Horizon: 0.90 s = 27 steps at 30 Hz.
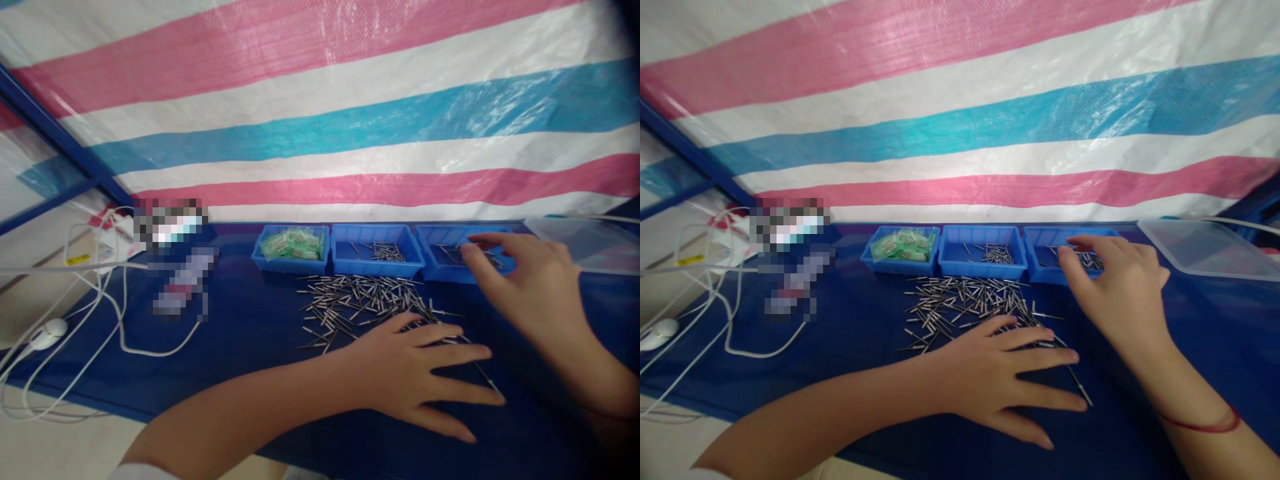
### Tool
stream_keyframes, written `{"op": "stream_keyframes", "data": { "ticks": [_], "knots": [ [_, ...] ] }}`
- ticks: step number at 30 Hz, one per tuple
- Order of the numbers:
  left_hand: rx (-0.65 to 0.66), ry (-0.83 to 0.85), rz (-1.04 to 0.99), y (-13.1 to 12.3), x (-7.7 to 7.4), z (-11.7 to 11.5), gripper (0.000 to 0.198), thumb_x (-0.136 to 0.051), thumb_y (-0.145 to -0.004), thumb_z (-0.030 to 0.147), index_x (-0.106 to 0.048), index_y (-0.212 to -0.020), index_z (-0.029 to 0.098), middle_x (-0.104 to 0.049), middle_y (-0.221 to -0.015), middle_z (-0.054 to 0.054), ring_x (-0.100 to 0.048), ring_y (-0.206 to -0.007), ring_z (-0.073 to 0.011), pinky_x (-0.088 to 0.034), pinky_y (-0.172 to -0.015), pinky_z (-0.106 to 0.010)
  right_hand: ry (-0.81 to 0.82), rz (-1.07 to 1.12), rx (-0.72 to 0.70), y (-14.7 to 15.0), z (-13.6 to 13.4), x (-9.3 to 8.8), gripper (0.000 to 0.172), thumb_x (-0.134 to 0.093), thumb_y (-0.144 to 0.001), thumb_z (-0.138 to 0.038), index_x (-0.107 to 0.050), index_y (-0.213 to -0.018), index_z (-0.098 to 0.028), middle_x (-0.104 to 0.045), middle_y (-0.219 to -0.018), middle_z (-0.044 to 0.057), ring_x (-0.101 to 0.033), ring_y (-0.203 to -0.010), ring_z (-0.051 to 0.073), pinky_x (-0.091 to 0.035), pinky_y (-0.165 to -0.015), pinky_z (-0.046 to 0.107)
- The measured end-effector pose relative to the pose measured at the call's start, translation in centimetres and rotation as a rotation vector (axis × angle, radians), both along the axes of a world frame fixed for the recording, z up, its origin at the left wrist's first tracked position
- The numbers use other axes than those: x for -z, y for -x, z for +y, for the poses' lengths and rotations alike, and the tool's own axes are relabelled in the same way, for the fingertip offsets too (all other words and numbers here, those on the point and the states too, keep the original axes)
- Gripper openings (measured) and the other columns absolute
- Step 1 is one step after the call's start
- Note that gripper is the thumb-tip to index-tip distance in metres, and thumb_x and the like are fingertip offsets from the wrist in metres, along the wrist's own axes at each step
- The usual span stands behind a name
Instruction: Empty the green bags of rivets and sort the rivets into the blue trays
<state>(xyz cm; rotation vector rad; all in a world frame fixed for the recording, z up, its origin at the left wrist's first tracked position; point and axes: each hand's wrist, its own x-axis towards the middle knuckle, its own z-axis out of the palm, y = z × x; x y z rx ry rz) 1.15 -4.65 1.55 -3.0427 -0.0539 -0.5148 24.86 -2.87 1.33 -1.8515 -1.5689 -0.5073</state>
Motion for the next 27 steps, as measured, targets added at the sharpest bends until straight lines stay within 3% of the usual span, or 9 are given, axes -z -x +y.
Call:
{"op": "stream_keyframes", "data": {
  "ticks": [5, 8, 11, 16, 20, 27],
  "knots": [
    [0.118, -0.052, -0.028, -4.6, 1.4, -0.9, 0.046, -0.037, -0.092, 0.060, -0.059, -0.126, 0.037, -0.055, -0.137, 0.002, -0.048, -0.126, -0.0228, -0.036, -0.102, -0.039, 0.003, 0.014, -0.136, 0.8, -0.3, -0.4, 0.039, -0.044, -0.086, -0.048, -0.069, -0.093, -0.019, -0.072, -0.092, 0.009, -0.065, -0.088, 0.028, -0.044, -0.087, 0.042],
    [0.099, -0.054, -0.042, -5.4, 2.6, -0.6, 0.041, -0.034, -0.096, 0.053, -0.060, -0.123, 0.038, -0.058, -0.132, 0.003, -0.054, -0.119, -0.0201, -0.038, -0.101, -0.040, -0.027, 0.011, -0.179, 1.2, -0.5, -1.0, 0.036, -0.045, -0.086, -0.046, -0.069, -0.090, -0.018, -0.072, -0.090, 0.009, -0.065, -0.085, 0.027, -0.044, -0.084, 0.041],
    [0.046, -0.048, -0.066, -4.7, 3.0, 0.2, 0.038, -0.033, -0.099, 0.042, -0.063, -0.120, 0.036, -0.060, -0.129, 0.002, -0.055, -0.116, -0.0183, -0.037, -0.101, -0.038, -0.041, 0.016, -0.229, 1.8, -0.9, -1.5, 0.033, -0.047, -0.087, -0.042, -0.068, -0.089, -0.018, -0.072, -0.088, 0.008, -0.065, -0.082, 0.025, -0.044, -0.082, 0.039],
    [0.013, -0.063, -0.021, -2.6, 2.0, 1.9, 0.028, -0.042, -0.097, 0.024, -0.069, -0.105, 0.027, -0.067, -0.109, -0.001, -0.059, -0.095, -0.0159, -0.040, -0.088, -0.031, -0.018, 0.031, -0.289, 2.7, -1.3, -1.7, 0.026, -0.049, -0.087, -0.037, -0.067, -0.090, -0.019, -0.072, -0.090, 0.008, -0.064, -0.085, 0.023, -0.045, -0.082, 0.037],
    [-0.031, -0.057, -0.018, -1.3, 1.3, 2.8, 0.026, -0.043, -0.097, 0.022, -0.068, -0.090, 0.023, -0.067, -0.093, -0.002, -0.057, -0.085, -0.0163, -0.039, -0.080, -0.032, -0.005, 0.051, -0.323, 3.3, -1.3, -1.5, 0.023, -0.052, -0.087, -0.035, -0.067, -0.089, -0.019, -0.072, -0.090, 0.007, -0.063, -0.087, 0.023, -0.045, -0.084, 0.037],
    [-0.158, -0.076, -0.025, 0.3, 0.9, 3.4, 0.026, -0.039, -0.099, 0.023, -0.063, -0.091, 0.021, -0.065, -0.089, -0.002, -0.057, -0.085, -0.0163, -0.036, -0.078, -0.034, 0.041, 0.084, -0.403, 4.3, -1.4, -1.0, 0.021, -0.052, -0.088, -0.035, -0.067, -0.087, -0.020, -0.071, -0.090, 0.008, -0.062, -0.089, 0.025, -0.046, -0.084, 0.040]
  ]
}}
